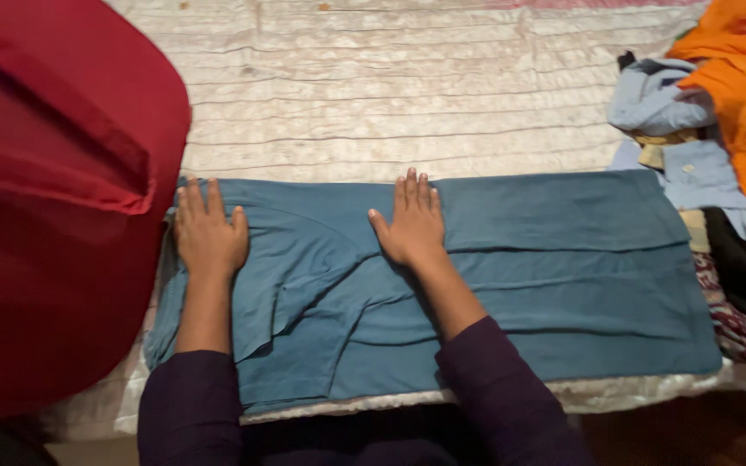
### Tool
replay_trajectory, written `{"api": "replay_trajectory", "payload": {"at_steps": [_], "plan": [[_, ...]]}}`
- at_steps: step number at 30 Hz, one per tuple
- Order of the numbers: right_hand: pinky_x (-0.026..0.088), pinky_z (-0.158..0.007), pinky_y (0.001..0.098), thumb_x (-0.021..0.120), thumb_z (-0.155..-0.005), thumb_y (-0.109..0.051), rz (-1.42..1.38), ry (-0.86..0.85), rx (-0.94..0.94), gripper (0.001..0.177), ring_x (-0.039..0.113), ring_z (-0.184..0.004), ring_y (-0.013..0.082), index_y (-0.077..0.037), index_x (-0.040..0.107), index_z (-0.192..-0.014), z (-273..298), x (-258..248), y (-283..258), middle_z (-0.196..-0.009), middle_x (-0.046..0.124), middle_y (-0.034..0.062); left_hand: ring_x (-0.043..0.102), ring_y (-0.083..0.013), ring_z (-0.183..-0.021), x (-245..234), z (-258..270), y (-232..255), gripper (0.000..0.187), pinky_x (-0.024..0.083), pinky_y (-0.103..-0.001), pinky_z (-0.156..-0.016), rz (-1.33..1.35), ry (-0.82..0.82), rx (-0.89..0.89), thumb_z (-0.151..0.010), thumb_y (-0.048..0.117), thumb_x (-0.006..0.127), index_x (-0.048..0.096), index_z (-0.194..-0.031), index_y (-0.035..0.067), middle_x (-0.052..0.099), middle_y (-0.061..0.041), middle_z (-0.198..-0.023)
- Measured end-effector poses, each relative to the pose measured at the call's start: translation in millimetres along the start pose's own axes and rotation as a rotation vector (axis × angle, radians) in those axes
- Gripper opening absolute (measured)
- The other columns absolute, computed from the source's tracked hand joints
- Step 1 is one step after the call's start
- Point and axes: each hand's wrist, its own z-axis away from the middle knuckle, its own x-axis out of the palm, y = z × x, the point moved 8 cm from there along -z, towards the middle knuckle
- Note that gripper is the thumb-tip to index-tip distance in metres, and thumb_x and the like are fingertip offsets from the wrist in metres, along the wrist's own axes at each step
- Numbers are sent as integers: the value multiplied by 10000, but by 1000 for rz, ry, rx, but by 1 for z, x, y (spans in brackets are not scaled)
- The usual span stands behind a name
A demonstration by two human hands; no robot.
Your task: The person folds a teal t-shirt by hand on a bed and then places it into a red laundry basket.
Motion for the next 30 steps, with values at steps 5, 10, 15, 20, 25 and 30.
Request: {"api": "replay_trajectory", "payload": {"at_steps": [5, 10, 15, 20, 25, 30], "plan": [[67, -1248, 488, 385, -994, -608, 28, 22, 97, 888, 70, -1574, 359, 16, 197, -1598, 4, -14, 67, -1700, 98, 205, 331, -453, -1505, 2, 0, -1, 695, 296, -537, -1203, -10, -26, 12, -1004, 394, 558, 473, -1585, 22, 344, -281, -1658], [74, -1246, 505, 377, -1020, -570, 29, 71, 145, 838, 77, -1574, 361, 3, 204, -1606, 17, -33, 132, -1699, 113, 198, 308, -461, -1524, 2, -1, -2, 694, 282, -551, -1208, 10, -48, 19, -1036, 400, 530, 443, -1606, 13, 328, -281, -1677], [98, -1222, 537, 385, -1040, -480, -58, 65, -49, 755, 132, -1562, 351, -16, 233, -1615, 37, -47, 188, -1695, 180, 176, 282, -452, -1540, -3, 0, 1, 689, 272, -606, -1177, 26, -93, -4, -1028, 393, 518, 435, -1601, 19, 316, -261, -1690], [258, -1284, 511, 422, -1063, -461, -295, 347, -44, 632, 291, -1565, 364, -77, 434, -1563, 56, -101, 303, -1653, 384, 158, 310, -463, -1522, -2, -1, 3, 662, 280, -650, -1134, -5, -79, 5, -1031, 369, 531, 478, -1581, 3, 357, -268, -1673], [236, -1153, 614, 489, -1024, -489, 64, 365, 102, 668, 291, -1481, 476, -64, 478, -1539, 59, -96, 338, -1618, 392, 200, 398, -483, -1505, -1, 7, 2, 527, 345, -644, -1143, -53, 25, 77, -1067, 340, 570, 595, -1447, -25, 483, -253, -1569], [227, -1166, 642, 512, -1016, -531, 184, 442, 140, 640, 338, -1484, 462, -151, 524, -1531, 66, -91, 319, -1623, 421, 181, 432, -416, -1400, -4, 16, 14, 340, 382, -575, -1161, -168, 97, 199, -1085, 255, 587, 647, -1305, 2, 521, -182, -1470]]}}
